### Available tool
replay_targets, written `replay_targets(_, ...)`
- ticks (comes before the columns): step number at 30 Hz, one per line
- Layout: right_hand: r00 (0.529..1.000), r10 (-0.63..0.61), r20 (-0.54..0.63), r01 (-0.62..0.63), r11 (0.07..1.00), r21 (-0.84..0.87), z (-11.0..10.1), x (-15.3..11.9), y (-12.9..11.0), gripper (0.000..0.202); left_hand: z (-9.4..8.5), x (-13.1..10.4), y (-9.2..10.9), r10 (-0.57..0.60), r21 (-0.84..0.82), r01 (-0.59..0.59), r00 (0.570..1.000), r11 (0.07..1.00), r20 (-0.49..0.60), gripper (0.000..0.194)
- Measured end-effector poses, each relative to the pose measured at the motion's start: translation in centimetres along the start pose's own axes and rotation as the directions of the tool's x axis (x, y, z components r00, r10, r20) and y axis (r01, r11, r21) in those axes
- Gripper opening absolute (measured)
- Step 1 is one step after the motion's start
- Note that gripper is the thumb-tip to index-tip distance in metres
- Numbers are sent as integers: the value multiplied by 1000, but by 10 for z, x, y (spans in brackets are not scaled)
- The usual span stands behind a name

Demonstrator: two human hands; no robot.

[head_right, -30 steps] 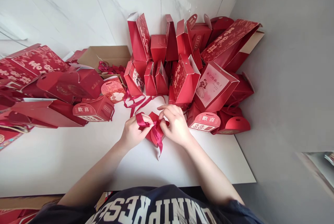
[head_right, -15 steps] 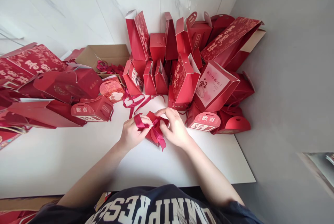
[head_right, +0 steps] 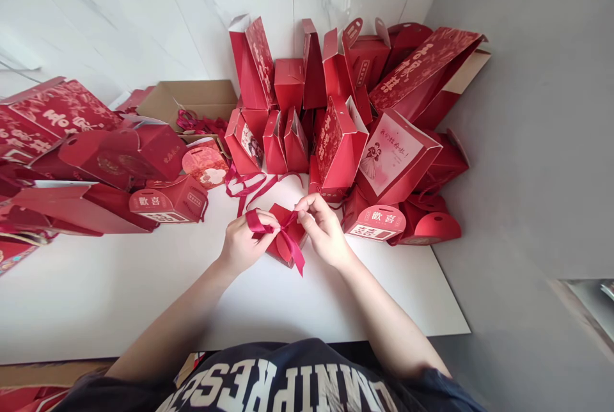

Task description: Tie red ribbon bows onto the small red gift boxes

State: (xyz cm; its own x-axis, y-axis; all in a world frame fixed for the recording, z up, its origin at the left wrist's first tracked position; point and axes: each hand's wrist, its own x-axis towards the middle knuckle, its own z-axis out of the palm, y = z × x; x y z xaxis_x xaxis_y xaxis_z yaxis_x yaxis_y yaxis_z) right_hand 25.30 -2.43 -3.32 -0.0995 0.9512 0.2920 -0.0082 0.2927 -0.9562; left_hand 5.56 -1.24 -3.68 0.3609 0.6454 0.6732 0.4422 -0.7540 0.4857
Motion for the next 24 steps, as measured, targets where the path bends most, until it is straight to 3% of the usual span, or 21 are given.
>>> replay_targets(5,990,139,37,-144,963,230,-8,6,-6,15,0,0,0,-3,-7,3,1000,1000,4,13)
replay_targets(10,968,205,147,-224,967,124,-12,5,-10,32,1,0,0,-8,-2,8,1000,1000,4,14)
replay_targets(14,961,184,206,-222,958,183,-15,4,-12,23,1,1,0,-17,-7,17,1000,1000,10,15)
replay_targets(17,966,183,183,-220,952,212,-21,4,-15,22,0,2,1,-15,-6,15,1000,1000,11,15)
replay_targets(20,974,196,111,-209,970,123,-30,5,-21,21,0,2,2,-14,-13,14,1000,1000,25,15)
replay_targets(24,984,102,-146,-111,992,-57,-49,4,-35,24,-1,2,2,-36,-37,37,999,999,27,14)
